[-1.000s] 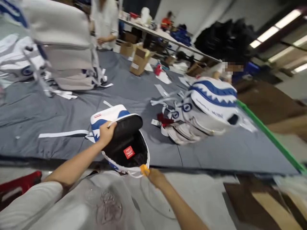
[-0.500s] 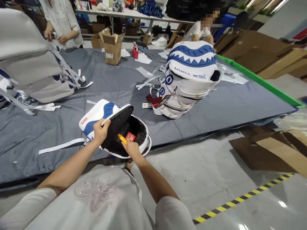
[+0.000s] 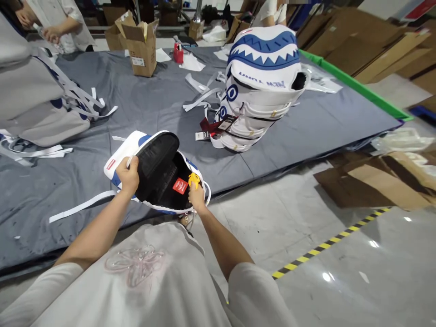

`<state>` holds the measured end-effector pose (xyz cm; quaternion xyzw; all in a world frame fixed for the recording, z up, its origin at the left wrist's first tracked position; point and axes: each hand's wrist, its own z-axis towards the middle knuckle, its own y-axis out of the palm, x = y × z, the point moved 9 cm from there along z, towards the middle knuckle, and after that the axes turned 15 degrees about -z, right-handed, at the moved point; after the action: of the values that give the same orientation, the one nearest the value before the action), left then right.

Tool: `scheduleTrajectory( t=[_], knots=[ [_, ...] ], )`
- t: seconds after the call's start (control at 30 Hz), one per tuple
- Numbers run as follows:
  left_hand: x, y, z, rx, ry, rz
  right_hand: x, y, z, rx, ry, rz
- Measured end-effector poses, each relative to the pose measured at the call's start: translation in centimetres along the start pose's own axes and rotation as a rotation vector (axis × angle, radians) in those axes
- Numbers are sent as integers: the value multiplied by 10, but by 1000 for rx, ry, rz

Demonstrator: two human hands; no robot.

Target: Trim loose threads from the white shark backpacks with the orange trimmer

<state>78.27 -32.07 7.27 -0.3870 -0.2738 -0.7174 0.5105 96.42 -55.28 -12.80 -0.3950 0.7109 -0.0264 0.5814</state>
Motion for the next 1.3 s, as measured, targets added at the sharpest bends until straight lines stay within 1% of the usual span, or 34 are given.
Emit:
scheduleTrajectory(
  t=[0.07,0.13,0.2,0.27,0.33,0.4,0.47,0.53,0.6,0.67,0.77,0.87,0.97,1.1,1.2,1.27,1.3],
  knots=[
    [0,1,2,-6,5,1,5,1,-11,-41,9,33],
    [1,2,4,-14,9,3,9,-1,-24,-44,-5,32],
    [3,3,6,-25,19,8,15,-1,-31,-38,20,27],
    [6,6,7,-40,30,18,21,3,-28,-59,95,39],
    [8,9,7,-61,36,29,25,15,-18,-133,185,97],
    [9,13,5,-81,36,36,22,34,-6,-261,235,184],
    [10,18,4,-105,39,38,14,60,-3,-450,260,282],
    [10,24,3,-142,48,43,4,86,-12,-664,260,376],
    [9,27,4,-177,65,54,-4,108,-27,-846,244,464],
    [10,27,10,-184,96,68,-10,123,-43,-973,221,553],
    [13,23,20,-158,149,92,-14,136,-58,-1080,195,682],
    [16,27,27,-174,194,98,-19,141,-59,-1110,185,777],
    [18,33,30,-200,224,123,-23,140,-54,-1088,183,810],
    [11,30,32,-178,177,170,-26,135,-52,-1032,182,746],
    [3,26,33,-161,129,180,-28,124,-49,-970,181,624],
    [-2,24,33,-161,102,179,-29,107,-42,-906,182,502],
    [-5,23,32,-160,89,174,-29,95,-37,-867,183,427]
  ],
)
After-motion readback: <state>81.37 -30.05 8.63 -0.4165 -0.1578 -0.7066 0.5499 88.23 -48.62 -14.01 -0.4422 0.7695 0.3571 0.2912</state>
